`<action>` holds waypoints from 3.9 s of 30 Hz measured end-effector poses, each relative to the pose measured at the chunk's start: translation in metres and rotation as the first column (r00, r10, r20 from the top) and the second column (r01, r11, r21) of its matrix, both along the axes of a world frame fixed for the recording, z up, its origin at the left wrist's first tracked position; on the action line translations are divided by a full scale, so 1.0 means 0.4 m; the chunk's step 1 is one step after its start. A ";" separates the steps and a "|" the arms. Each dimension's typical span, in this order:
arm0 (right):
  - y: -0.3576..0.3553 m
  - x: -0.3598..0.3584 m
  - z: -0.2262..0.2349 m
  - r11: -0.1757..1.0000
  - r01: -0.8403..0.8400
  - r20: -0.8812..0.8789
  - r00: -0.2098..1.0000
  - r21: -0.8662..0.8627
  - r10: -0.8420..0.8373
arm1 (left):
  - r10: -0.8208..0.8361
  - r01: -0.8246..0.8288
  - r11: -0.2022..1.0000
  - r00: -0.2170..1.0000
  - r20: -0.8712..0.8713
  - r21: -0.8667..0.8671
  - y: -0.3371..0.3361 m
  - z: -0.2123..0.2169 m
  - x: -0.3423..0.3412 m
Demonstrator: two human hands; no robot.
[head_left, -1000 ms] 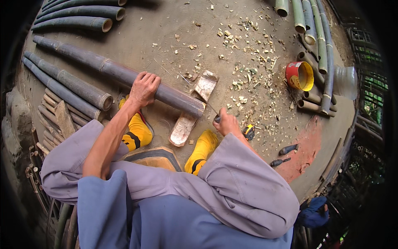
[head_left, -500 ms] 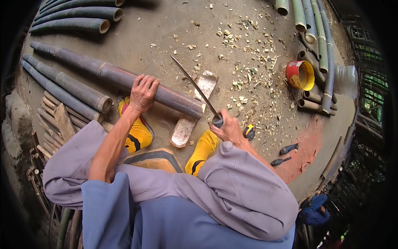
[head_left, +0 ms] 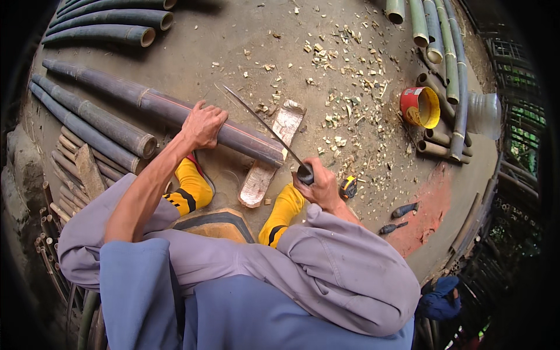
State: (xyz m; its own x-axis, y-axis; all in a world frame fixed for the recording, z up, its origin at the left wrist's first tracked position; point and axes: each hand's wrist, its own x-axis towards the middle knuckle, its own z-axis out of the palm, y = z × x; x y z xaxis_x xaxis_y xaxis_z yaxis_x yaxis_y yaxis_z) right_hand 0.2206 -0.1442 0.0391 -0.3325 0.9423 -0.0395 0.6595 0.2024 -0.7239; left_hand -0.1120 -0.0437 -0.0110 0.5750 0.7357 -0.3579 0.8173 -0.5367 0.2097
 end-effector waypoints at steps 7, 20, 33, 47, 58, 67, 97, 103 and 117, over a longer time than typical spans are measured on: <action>0.011 0.020 -0.073 0.905 0.110 0.404 0.912 -0.411 0.072 | 0.018 -0.018 0.999 1.000 -0.012 0.037 -0.033 0.009 0.015; 0.004 0.014 -0.011 0.993 0.079 0.022 0.997 -0.091 -0.077 | 0.051 -0.084 0.962 0.990 0.131 0.258 -0.073 -0.008 0.003; -0.017 0.037 -0.061 0.982 0.100 0.146 0.986 -0.160 -0.076 | 0.065 -0.122 0.937 0.981 0.182 0.327 -0.070 -0.021 0.014; 0.021 0.064 -0.071 0.860 0.103 0.303 0.951 -0.500 0.063 | 0.049 -0.147 0.875 0.975 0.218 0.461 -0.090 -0.061 0.008; 0.031 0.067 -0.069 0.884 0.065 0.259 0.964 -0.462 0.065 | 0.068 -0.067 0.998 0.997 0.042 -0.015 -0.026 0.014 0.017; 0.043 0.080 -0.118 0.923 0.042 0.410 0.903 -0.382 0.129 | 0.031 -0.039 0.987 0.998 0.053 0.154 -0.031 -0.008 0.027; 0.037 0.070 -0.087 0.907 0.084 0.341 0.938 -0.412 0.068 | 0.071 -0.174 0.885 0.967 0.243 0.433 -0.089 -0.061 0.028; -0.003 0.073 -0.112 0.980 0.076 0.084 0.995 -0.183 -0.061 | 0.036 -0.184 0.803 0.964 0.263 0.567 -0.087 -0.083 0.025; 0.005 0.077 -0.103 0.958 0.072 0.307 0.951 -0.279 0.018 | 0.059 -0.061 0.994 0.998 0.025 0.087 -0.013 -0.009 0.030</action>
State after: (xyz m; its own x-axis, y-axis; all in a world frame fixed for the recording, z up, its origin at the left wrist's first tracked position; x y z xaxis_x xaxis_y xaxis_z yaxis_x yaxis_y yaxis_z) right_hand 0.2513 -0.1421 -0.0021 -0.2366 0.8850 -0.4011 0.8587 -0.0027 -0.5124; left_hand -0.1002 -0.0490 -0.0144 0.5357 0.7974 -0.2779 0.8444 -0.5037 0.1824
